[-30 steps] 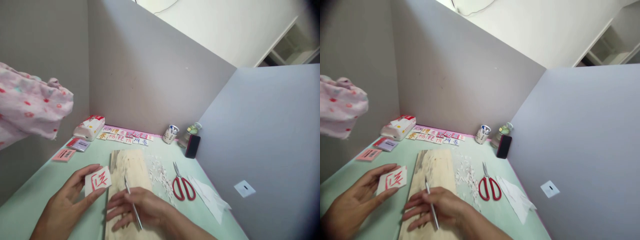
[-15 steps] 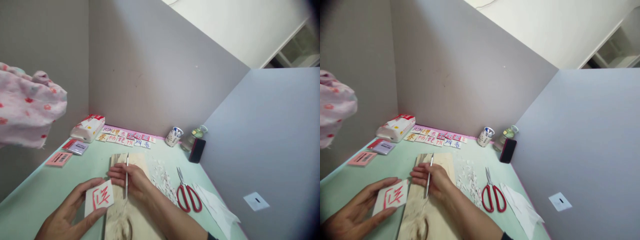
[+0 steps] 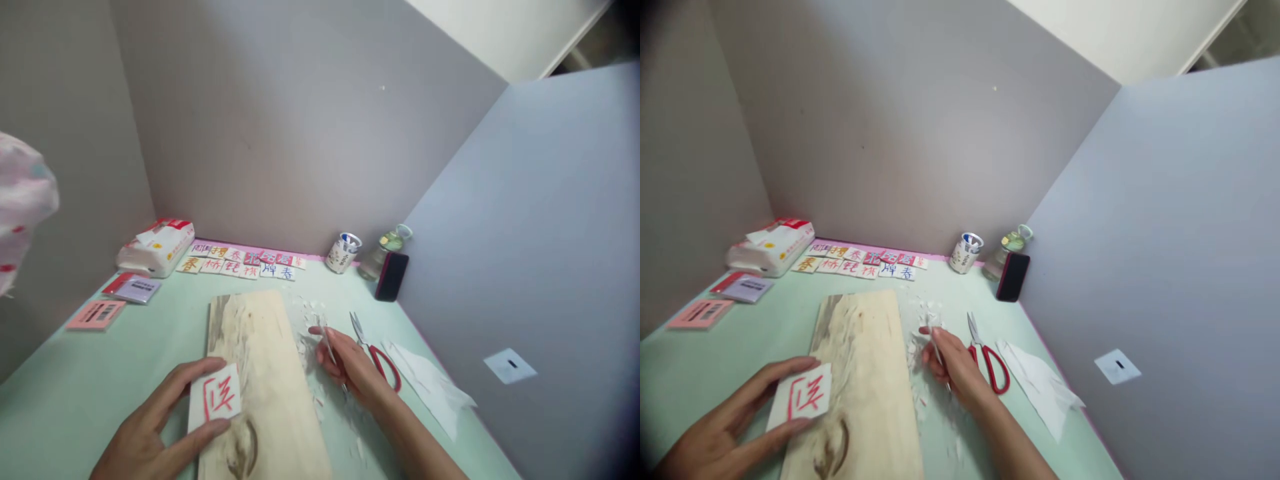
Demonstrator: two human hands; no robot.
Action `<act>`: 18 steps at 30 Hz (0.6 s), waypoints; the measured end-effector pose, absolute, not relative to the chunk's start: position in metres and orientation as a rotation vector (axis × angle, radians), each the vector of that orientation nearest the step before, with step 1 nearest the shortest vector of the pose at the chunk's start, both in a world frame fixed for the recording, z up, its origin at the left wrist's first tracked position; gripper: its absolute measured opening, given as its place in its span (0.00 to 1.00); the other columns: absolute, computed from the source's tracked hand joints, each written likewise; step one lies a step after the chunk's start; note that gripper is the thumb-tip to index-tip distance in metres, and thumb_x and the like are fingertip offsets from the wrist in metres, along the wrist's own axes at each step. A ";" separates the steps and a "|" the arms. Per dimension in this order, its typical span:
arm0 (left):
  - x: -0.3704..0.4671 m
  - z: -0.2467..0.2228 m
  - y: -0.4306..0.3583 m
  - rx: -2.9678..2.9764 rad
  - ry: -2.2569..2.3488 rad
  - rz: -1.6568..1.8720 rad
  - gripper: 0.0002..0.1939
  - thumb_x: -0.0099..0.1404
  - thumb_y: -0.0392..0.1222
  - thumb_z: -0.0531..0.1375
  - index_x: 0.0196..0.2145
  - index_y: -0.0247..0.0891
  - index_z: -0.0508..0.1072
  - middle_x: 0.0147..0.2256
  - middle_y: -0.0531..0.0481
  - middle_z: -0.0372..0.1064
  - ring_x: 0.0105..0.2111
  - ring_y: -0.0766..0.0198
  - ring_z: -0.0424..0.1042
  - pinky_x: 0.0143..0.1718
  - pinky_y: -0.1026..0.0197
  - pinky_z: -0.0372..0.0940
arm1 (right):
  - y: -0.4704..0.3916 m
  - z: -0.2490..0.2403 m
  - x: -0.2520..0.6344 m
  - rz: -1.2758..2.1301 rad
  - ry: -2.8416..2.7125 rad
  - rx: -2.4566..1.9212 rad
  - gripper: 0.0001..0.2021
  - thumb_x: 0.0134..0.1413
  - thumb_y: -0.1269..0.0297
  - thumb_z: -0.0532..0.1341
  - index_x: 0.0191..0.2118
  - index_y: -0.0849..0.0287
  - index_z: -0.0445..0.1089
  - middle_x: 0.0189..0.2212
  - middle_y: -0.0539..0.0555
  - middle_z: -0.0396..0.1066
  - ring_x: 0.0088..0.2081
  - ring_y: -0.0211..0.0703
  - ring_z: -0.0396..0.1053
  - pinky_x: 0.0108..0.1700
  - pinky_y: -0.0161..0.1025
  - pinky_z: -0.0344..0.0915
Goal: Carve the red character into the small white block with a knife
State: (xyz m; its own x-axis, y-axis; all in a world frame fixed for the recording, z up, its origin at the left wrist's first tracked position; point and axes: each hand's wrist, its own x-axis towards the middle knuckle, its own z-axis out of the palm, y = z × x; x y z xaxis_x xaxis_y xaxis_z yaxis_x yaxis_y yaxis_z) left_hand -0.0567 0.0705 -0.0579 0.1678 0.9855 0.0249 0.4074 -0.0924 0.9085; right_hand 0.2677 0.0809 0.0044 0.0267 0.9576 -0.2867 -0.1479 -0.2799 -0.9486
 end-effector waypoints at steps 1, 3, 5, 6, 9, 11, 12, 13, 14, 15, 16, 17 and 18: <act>-0.050 -0.049 0.070 1.663 1.338 0.884 0.29 0.62 0.66 0.63 0.58 0.57 0.69 0.59 0.53 0.71 0.58 0.50 0.73 0.57 0.54 0.72 | 0.069 0.004 0.268 1.424 -0.944 -1.346 0.24 0.58 0.43 0.67 0.46 0.63 0.76 0.25 0.48 0.68 0.20 0.30 0.52 0.20 0.30 0.46; -0.036 -0.029 0.072 1.751 1.271 0.898 0.28 0.63 0.65 0.62 0.58 0.59 0.68 0.61 0.55 0.69 0.60 0.51 0.70 0.59 0.54 0.69 | 0.053 0.004 0.272 1.371 -0.988 -1.380 0.23 0.58 0.43 0.67 0.44 0.62 0.76 0.25 0.48 0.67 0.22 0.31 0.55 0.21 0.31 0.50; -0.021 -0.013 0.081 1.882 1.206 0.928 0.27 0.62 0.64 0.64 0.57 0.59 0.69 0.60 0.55 0.69 0.59 0.51 0.71 0.61 0.52 0.67 | 0.045 0.005 0.276 1.325 -1.021 -1.405 0.22 0.56 0.45 0.68 0.44 0.61 0.76 0.26 0.48 0.67 0.22 0.32 0.56 0.22 0.32 0.52; -0.015 -0.008 0.087 1.943 1.176 0.911 0.27 0.63 0.63 0.64 0.57 0.58 0.69 0.59 0.54 0.69 0.58 0.51 0.72 0.62 0.52 0.66 | 0.043 0.006 0.277 1.310 -1.036 -1.415 0.22 0.56 0.45 0.68 0.44 0.61 0.76 0.27 0.48 0.68 0.22 0.32 0.56 0.22 0.32 0.53; -0.001 -0.011 0.112 2.243 0.997 0.654 0.24 0.68 0.53 0.61 0.60 0.52 0.67 0.59 0.49 0.69 0.60 0.51 0.69 0.61 0.52 0.66 | 0.037 0.005 0.277 1.297 -1.077 -1.431 0.22 0.56 0.47 0.68 0.46 0.62 0.75 0.26 0.48 0.70 0.22 0.34 0.59 0.24 0.34 0.57; 0.003 -0.016 0.130 2.322 0.933 0.540 0.31 0.59 0.47 0.66 0.60 0.46 0.68 0.60 0.45 0.68 0.61 0.47 0.65 0.63 0.49 0.62 | 0.032 0.002 0.273 1.279 -1.122 -1.448 0.18 0.56 0.52 0.67 0.45 0.62 0.76 0.24 0.49 0.70 0.24 0.35 0.61 0.27 0.34 0.59; 0.004 -0.017 0.138 2.349 0.912 0.494 0.34 0.58 0.46 0.67 0.61 0.46 0.66 0.61 0.44 0.67 0.62 0.46 0.64 0.64 0.48 0.61 | 0.029 0.000 0.271 1.250 -1.175 -1.465 0.16 0.57 0.55 0.66 0.45 0.62 0.76 0.23 0.49 0.70 0.24 0.36 0.62 0.28 0.35 0.59; 0.004 -0.015 0.145 2.372 0.893 0.449 0.36 0.57 0.47 0.68 0.62 0.46 0.66 0.60 0.44 0.67 0.61 0.46 0.64 0.63 0.48 0.61 | 0.026 -0.002 0.269 1.203 -1.252 -1.485 0.15 0.58 0.57 0.65 0.45 0.61 0.77 0.23 0.49 0.70 0.25 0.36 0.62 0.29 0.34 0.58; 0.004 -0.011 0.151 2.397 0.871 0.394 0.34 0.55 0.47 0.69 0.60 0.46 0.68 0.58 0.45 0.69 0.59 0.47 0.65 0.61 0.50 0.61 | 0.024 -0.003 0.267 1.134 -1.351 -1.503 0.14 0.59 0.59 0.64 0.46 0.60 0.78 0.24 0.49 0.71 0.26 0.36 0.62 0.29 0.35 0.58; 0.005 -0.005 0.156 2.430 0.862 0.302 0.32 0.53 0.46 0.70 0.56 0.45 0.71 0.54 0.46 0.70 0.56 0.47 0.67 0.58 0.50 0.62 | 0.021 -0.005 0.265 1.052 -1.462 -1.513 0.13 0.60 0.61 0.63 0.48 0.59 0.78 0.26 0.50 0.71 0.27 0.37 0.63 0.29 0.35 0.58; 0.005 0.003 0.160 2.456 0.857 0.205 0.29 0.49 0.45 0.71 0.50 0.43 0.73 0.48 0.46 0.71 0.51 0.47 0.69 0.53 0.51 0.65 | 0.020 -0.005 0.264 0.966 -1.569 -1.510 0.13 0.61 0.63 0.61 0.49 0.57 0.78 0.28 0.51 0.72 0.28 0.38 0.64 0.30 0.35 0.58; 0.005 0.011 0.162 2.465 0.856 0.150 0.26 0.46 0.44 0.72 0.44 0.41 0.74 0.43 0.47 0.71 0.45 0.48 0.70 0.48 0.52 0.66 | 0.019 -0.005 0.262 0.892 -1.657 -1.494 0.14 0.62 0.64 0.60 0.50 0.56 0.78 0.30 0.52 0.73 0.30 0.38 0.66 0.31 0.36 0.59; 0.005 0.017 0.163 2.475 0.871 0.089 0.23 0.46 0.42 0.71 0.41 0.39 0.73 0.40 0.47 0.70 0.43 0.49 0.70 0.46 0.53 0.65 | 0.018 -0.005 0.261 0.835 -1.726 -1.470 0.14 0.64 0.65 0.59 0.51 0.55 0.78 0.31 0.53 0.73 0.31 0.39 0.67 0.32 0.36 0.60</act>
State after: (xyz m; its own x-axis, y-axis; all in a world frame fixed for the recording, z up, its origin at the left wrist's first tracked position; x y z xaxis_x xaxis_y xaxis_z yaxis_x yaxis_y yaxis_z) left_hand 0.0048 0.1633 0.0174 0.7919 0.6018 -0.1040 0.5682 -0.6636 0.4866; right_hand 0.2612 0.0179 -0.0052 -0.1007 0.9891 0.1070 0.5302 0.1444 -0.8355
